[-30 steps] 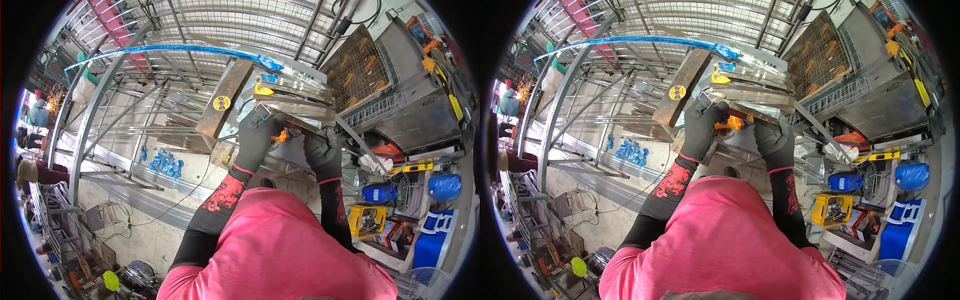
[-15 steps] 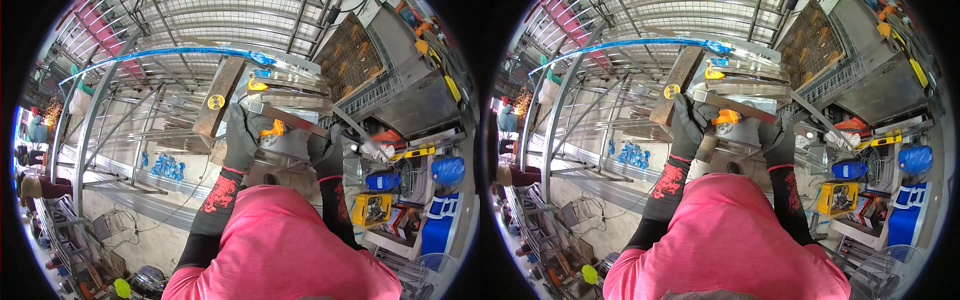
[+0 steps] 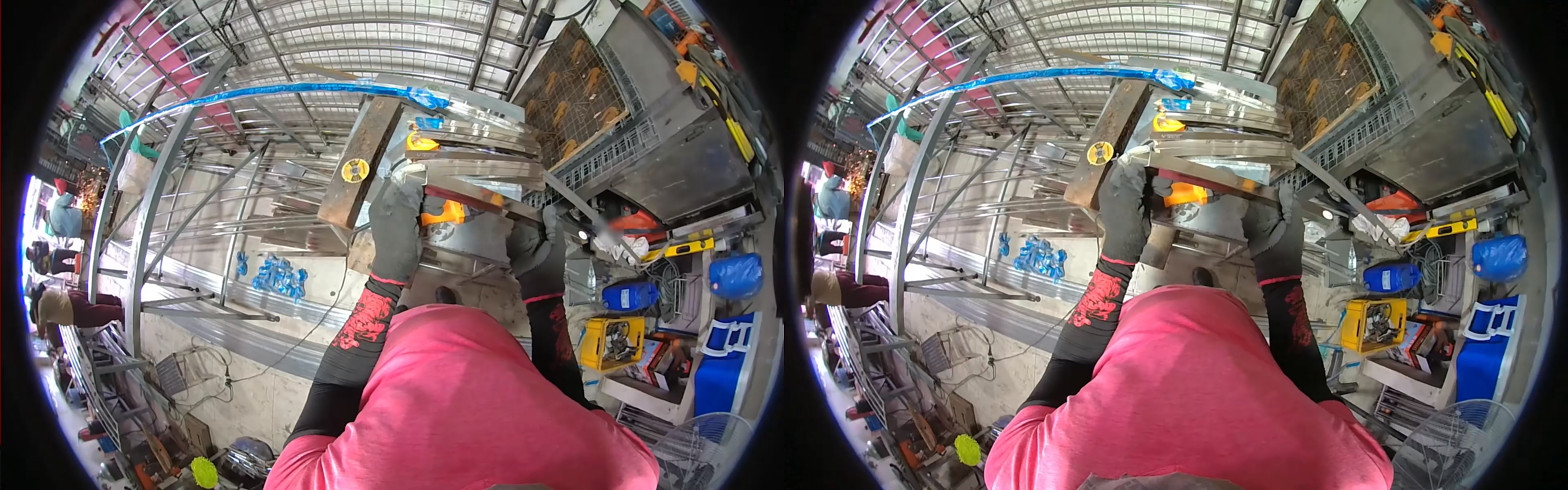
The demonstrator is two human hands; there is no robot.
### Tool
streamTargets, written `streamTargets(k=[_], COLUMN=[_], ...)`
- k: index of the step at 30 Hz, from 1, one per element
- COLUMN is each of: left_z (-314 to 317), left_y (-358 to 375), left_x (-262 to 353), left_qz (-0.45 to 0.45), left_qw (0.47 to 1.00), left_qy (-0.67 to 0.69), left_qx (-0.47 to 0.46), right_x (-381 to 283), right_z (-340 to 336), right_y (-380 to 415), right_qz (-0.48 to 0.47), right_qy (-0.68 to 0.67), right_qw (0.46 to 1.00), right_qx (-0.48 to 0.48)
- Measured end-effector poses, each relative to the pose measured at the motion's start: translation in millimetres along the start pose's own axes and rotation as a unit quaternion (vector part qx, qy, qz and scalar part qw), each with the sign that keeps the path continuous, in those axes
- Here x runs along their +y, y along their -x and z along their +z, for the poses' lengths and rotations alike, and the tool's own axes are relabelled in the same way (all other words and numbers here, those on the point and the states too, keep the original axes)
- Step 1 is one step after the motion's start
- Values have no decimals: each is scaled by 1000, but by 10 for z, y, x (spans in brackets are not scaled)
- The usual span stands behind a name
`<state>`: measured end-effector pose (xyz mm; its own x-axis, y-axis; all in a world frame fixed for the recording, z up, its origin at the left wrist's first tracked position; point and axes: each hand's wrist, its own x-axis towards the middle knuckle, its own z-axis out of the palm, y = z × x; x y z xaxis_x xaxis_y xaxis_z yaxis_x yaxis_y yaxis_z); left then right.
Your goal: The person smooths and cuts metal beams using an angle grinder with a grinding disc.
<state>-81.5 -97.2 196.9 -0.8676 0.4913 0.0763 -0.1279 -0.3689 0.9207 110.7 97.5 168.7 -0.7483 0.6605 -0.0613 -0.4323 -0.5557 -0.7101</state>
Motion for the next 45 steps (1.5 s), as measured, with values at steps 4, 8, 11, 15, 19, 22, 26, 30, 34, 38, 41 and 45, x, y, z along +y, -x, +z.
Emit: streamTargets(k=[4,8,11,15,19,22,26,30,34,38,41,45], left_z=[-116,6,170,-48,-67,22,148,150,63,36,-82,-140], left_y=[-90,-52,22,-121,-83,-59,1,-34,-6,66,29,38], left_x=[-269,-155,92,-274,-92,-31,235,147,166,143,-7,27], left_qz=[64,8,29,100,94,139,0,63,121,140,219,178], left_qw=[997,994,997,980,992,968,989,988,968,977,921,908], left_qy=[53,90,-65,-156,-38,-177,-96,-101,-207,-154,-318,-377], left_qx=[5,64,14,72,71,113,109,96,70,50,62,29], right_x=[-86,14,25,144,78,169,150,183,297,287,208,226], right_z=[370,290,215,188,368,158,184,222,-88,4,75,-102], right_y=[196,138,48,46,60,-5,-3,40,6,-31,26,-46], right_qz=[-200,-206,72,-16,78,123,135,122,112,76,115,59], right_qy=[579,543,32,151,-66,-83,-81,-86,-23,-177,-158,-163], right_qw=[790,814,992,986,991,981,983,983,993,964,980,983], right_qx=[20,22,96,64,83,126,90,109,0,-185,42,-56])
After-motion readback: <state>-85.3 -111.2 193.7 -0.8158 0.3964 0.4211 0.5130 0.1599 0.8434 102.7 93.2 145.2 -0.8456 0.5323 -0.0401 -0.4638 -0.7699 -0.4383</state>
